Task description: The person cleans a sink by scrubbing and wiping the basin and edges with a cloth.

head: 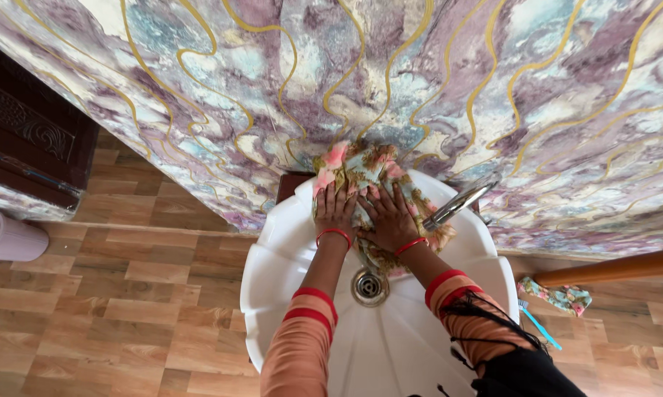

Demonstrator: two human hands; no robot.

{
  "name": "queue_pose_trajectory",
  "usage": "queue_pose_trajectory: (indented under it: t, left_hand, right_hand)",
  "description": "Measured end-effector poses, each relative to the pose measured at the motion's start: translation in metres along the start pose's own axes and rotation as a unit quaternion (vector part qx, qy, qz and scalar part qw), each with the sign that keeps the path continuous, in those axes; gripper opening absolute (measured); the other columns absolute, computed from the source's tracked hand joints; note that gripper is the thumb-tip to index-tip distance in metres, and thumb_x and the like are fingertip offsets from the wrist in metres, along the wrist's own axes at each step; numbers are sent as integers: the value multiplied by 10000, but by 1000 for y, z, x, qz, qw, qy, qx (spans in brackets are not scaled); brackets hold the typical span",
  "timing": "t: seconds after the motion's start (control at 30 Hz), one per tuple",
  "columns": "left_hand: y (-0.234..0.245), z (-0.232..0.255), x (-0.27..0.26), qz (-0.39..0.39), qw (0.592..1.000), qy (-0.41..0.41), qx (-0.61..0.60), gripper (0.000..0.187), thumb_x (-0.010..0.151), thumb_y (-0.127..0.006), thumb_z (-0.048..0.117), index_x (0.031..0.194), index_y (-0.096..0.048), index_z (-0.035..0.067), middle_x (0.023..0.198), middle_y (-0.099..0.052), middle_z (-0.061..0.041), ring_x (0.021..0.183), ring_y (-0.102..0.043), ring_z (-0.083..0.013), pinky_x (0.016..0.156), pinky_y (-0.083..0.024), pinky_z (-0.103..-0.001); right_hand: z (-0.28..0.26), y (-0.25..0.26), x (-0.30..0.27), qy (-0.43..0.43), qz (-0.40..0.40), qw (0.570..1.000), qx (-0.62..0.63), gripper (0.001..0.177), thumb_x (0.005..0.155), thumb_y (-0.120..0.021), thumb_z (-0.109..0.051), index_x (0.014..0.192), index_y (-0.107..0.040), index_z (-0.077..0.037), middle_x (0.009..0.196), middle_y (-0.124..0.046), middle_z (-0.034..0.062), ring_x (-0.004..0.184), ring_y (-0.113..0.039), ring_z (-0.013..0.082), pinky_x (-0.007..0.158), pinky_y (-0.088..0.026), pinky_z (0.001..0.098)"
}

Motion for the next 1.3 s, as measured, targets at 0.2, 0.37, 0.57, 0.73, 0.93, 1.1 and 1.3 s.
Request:
queue_pose_trajectory:
  t: [0.2, 0.37, 0.57, 0.73, 0.93, 1.1, 1.3]
  left_hand:
    - [8, 13, -37, -120, 992, 30, -25, 955, 943, -539, 633, 1664, -21, 282, 1738, 26, -76, 1573, 93, -374, 1222, 115, -583]
    - [7, 32, -107, -213, 975, 31, -53, 1057, 923, -604, 559, 1677, 70, 255, 1737, 71, -117, 1562, 148, -419, 1164, 126, -677]
    - [-17, 52, -190, -213, 972, -63, -73, 1071, 919, -551, 612, 1647, 95, 164, 1732, 132, -127, 1561, 196, -451, 1183, 134, -707]
    - [-39, 93, -251, -350, 923, -149, -47, 1223, 883, -549, 678, 1615, 175, 17, 1702, 252, -230, 1533, 259, -497, 1157, 115, -727]
    - [-37, 144, -224, -304, 920, -147, -198, 1183, 904, -499, 680, 1616, 178, 22, 1683, 239, -268, 1517, 250, -530, 1176, 123, -699]
    - [-12, 168, -128, -124, 971, -95, -182, 1182, 893, -527, 705, 1626, 119, 40, 1709, 127, -232, 1543, 145, -502, 1171, 83, -707]
    - [0, 139, -50, -83, 984, -75, -138, 1144, 912, -538, 690, 1651, 131, 130, 1704, 86, -218, 1563, 121, -471, 1212, 75, -666]
  right_hand:
    - [-13, -10, -26, 12, -25, 1000, -7, 934, 870, -474, -763, 1598, -288, -208, 1656, -279, 105, 1548, -155, 369, 1218, -25, 644]
    - [-40, -11, -82, 74, -107, 991, 44, 1019, 794, -539, -765, 1593, -278, -189, 1666, -201, 189, 1534, -59, 445, 1156, 10, 732]
    - [-76, -12, -155, 108, -315, 936, 116, 1058, 880, -461, -737, 1610, -193, -21, 1673, -122, 216, 1550, 67, 458, 1158, 85, 763]
    - [-87, 14, -230, 159, -397, 890, 160, 1056, 929, -418, -737, 1603, -145, 29, 1697, 7, 272, 1558, 145, 478, 1177, 107, 721]
    - [-17, 45, -231, 130, -346, 910, 188, 1205, 786, -603, -774, 1617, -116, -49, 1689, -1, 228, 1547, 102, 427, 1214, 72, 646]
    - [56, 61, -173, 60, -146, 987, 37, 911, 672, -725, -692, 1447, -517, -260, 1656, -268, 63, 1551, -118, 391, 1176, -9, 684]
    - [69, 34, -132, -40, -133, 990, 32, 1003, 787, -556, -816, 1610, -441, -256, 1493, -470, 116, 1531, -282, 344, 1290, 37, 711]
Point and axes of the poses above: each hand's wrist, its own x-axis towards the middle knuckle, its own y-axis out of the back of the hand, z = x × y, the point moved 3 cm from there along x, towards the middle knuckle
